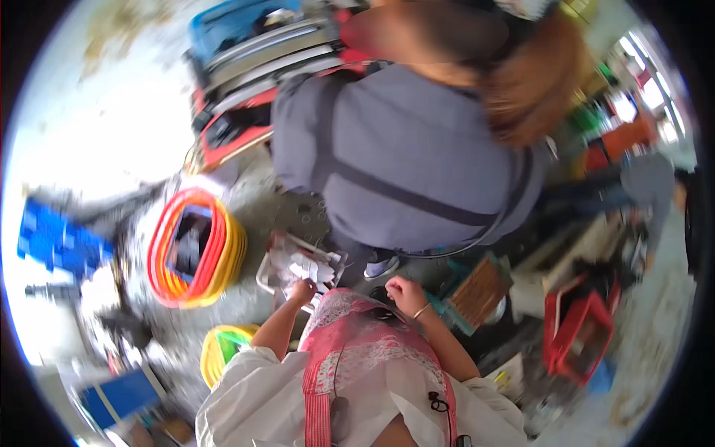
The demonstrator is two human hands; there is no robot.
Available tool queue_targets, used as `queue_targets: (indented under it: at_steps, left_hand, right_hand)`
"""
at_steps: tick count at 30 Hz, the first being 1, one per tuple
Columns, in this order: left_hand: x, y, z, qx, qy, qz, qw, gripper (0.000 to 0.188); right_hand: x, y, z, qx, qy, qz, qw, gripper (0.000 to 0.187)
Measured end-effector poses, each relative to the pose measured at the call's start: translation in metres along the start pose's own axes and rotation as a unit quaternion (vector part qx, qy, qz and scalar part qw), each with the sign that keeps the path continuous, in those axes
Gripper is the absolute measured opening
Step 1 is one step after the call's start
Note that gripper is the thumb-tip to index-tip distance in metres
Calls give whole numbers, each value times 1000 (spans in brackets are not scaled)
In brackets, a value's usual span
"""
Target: Operating an industrial roller machine to process material pieces.
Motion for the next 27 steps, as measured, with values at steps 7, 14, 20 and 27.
queue_targets:
  at_steps: [7, 14, 20, 27]
  left_hand:
    - [-106, 22, 72, -29, -156, -72, 985, 25]
    - [-235, 37, 189, -200, -471, -156, 845, 24]
    - [-132, -16, 121, -506, -364, -221, 750, 36]
    - [101, -174, -67, -938, 123, -122, 299, 29]
  right_hand:
    - [101, -1, 53, -50, -91, 41, 994, 12]
    - [172, 46, 121, -172, -238, 57, 954, 13]
    - [239, 75, 158, -264, -226, 114, 931, 21]
    - [283, 148, 243, -52, -313, 148, 937, 36]
Point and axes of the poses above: each hand's wrist, its own x-axis towards the middle knuckle, its own y-axis out of the palm, z = x × y, the point moved 9 cm from there along x, towards the middle knuckle, and after that the axes turned 7 degrees about -x, right-handed, at the moved point
